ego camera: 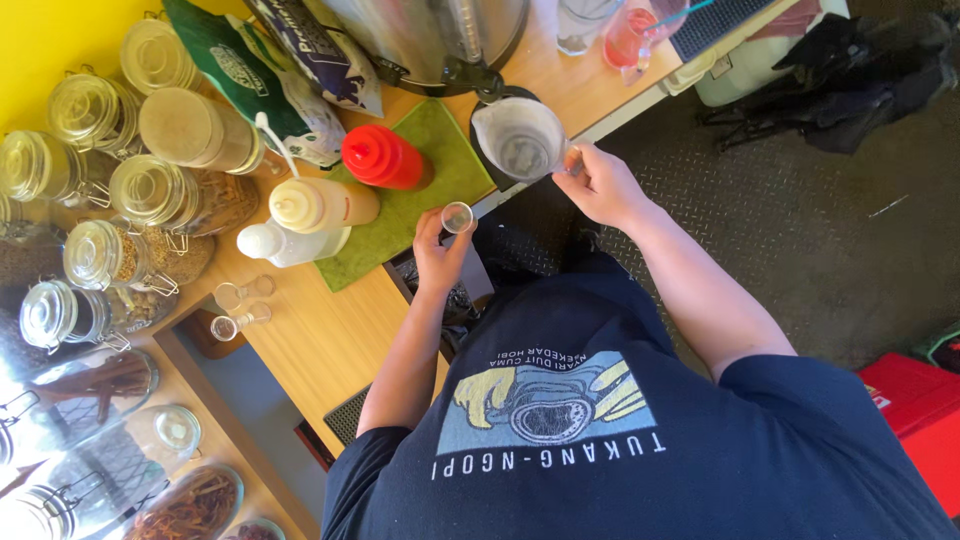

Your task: The person prepares drinks by measuring liquid into a small cup, pouring it into containers with other ingredients, and stirring them with a spoon.

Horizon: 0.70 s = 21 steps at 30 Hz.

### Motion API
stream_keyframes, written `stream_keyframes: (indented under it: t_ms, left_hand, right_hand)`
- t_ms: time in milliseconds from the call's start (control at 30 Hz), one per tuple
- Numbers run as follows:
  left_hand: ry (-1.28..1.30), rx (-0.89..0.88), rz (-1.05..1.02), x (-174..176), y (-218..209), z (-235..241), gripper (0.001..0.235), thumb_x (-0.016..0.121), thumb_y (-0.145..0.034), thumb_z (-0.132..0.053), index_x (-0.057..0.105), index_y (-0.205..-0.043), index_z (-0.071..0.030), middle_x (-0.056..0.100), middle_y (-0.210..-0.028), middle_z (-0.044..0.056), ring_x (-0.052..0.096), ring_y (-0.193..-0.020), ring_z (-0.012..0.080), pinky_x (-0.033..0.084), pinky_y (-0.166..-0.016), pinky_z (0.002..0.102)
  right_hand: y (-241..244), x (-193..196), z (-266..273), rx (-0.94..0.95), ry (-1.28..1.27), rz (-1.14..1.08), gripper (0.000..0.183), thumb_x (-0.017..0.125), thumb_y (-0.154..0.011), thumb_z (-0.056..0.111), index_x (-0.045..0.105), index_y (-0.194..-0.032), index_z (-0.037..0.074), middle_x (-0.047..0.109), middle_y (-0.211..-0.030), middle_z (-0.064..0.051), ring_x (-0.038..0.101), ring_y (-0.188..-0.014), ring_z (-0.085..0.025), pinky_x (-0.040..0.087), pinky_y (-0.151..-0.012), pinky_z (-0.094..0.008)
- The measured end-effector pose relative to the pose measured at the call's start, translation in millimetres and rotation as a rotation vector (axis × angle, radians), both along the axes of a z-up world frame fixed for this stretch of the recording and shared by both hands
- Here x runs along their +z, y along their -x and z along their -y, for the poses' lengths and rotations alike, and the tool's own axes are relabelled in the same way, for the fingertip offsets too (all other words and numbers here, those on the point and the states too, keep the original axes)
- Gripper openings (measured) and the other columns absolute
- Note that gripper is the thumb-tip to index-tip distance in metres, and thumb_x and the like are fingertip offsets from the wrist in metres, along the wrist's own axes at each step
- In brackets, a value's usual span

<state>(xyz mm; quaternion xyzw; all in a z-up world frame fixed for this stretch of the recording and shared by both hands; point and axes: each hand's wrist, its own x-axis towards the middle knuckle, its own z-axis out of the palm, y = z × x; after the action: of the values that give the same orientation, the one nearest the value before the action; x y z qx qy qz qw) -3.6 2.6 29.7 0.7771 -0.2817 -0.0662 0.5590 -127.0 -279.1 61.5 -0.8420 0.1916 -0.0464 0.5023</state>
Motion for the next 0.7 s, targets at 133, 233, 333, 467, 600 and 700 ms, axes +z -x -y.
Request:
stream_keyframes:
  t_ms: [133,233,333,467,600,700]
  left_hand:
    - [-0.056,-0.051,0.009,10.4,17.6,11.8,0.023,0.081,-0.086,-0.011,0.071,-0.107,-0.005,0.069,-0.106,0.012,0.068,-0.1,0.027,0.054,-0.091,0.036]
    - [-0.043,-0.194,0.043,18.6,38.9,36.6,0.025,0.081,-0.087,-0.01,0.071,-0.109,-0.004,0.069,-0.11,0.014,0.068,-0.102,0.0287,0.054,-0.092,0.037]
    - [-0.08,-0.354,0.086,27.9,71.8,71.2,0.029,0.083,-0.087,-0.013,0.072,-0.113,-0.004,0.071,-0.11,0.012,0.071,-0.101,0.0272,0.055,-0.09,0.036]
    - [-0.13,-0.562,-0.124,19.2,126.5,150.0,0.034,0.082,-0.084,-0.009,0.073,-0.116,-0.004,0.072,-0.11,0.01,0.073,-0.096,0.02,0.059,-0.085,0.031]
    - [-0.098,-0.697,-0.223,-2.0,201.5,242.9,0.037,0.081,-0.085,-0.004,0.069,-0.12,-0.002,0.071,-0.114,0.008,0.073,-0.101,0.016,0.061,-0.088,0.03]
    - [-0.066,-0.795,-0.388,-14.9,264.3,313.3,0.037,0.08,-0.086,-0.004,0.065,-0.119,-0.003,0.072,-0.118,0.006,0.072,-0.099,0.0143,0.061,-0.086,0.03]
  right_hand:
    - [47.4,19.0,12.4,-0.013,0.031,0.064,0.024,0.075,-0.095,0.019,0.057,-0.099,0.004,0.06,-0.063,-0.005,0.057,-0.054,-0.013,0.045,-0.056,-0.03]
    - [91.9,31.3,28.2,-0.082,0.044,0.093,0.025,0.078,-0.092,0.02,0.059,-0.098,0.005,0.062,-0.066,-0.005,0.06,-0.056,-0.013,0.048,-0.056,-0.03]
    - [148.3,41.6,48.3,-0.171,0.059,0.082,0.03,0.081,-0.089,0.025,0.059,-0.097,0.006,0.063,-0.067,-0.006,0.061,-0.057,-0.014,0.05,-0.057,-0.03]
    - [248.1,50.5,86.7,-0.259,0.051,0.04,0.034,0.081,-0.088,0.033,0.059,-0.096,0.008,0.063,-0.069,-0.005,0.064,-0.061,-0.015,0.052,-0.06,-0.031]
    - [359.2,58.1,125.1,-0.37,0.095,0.08,0.035,0.078,-0.089,0.037,0.058,-0.094,0.008,0.065,-0.078,-0.004,0.067,-0.065,-0.015,0.054,-0.061,-0.03]
    - [441.7,60.9,145.6,-0.455,0.195,0.04,0.036,0.077,-0.089,0.041,0.059,-0.093,0.009,0.064,-0.074,-0.004,0.066,-0.063,-0.015,0.052,-0.058,-0.031]
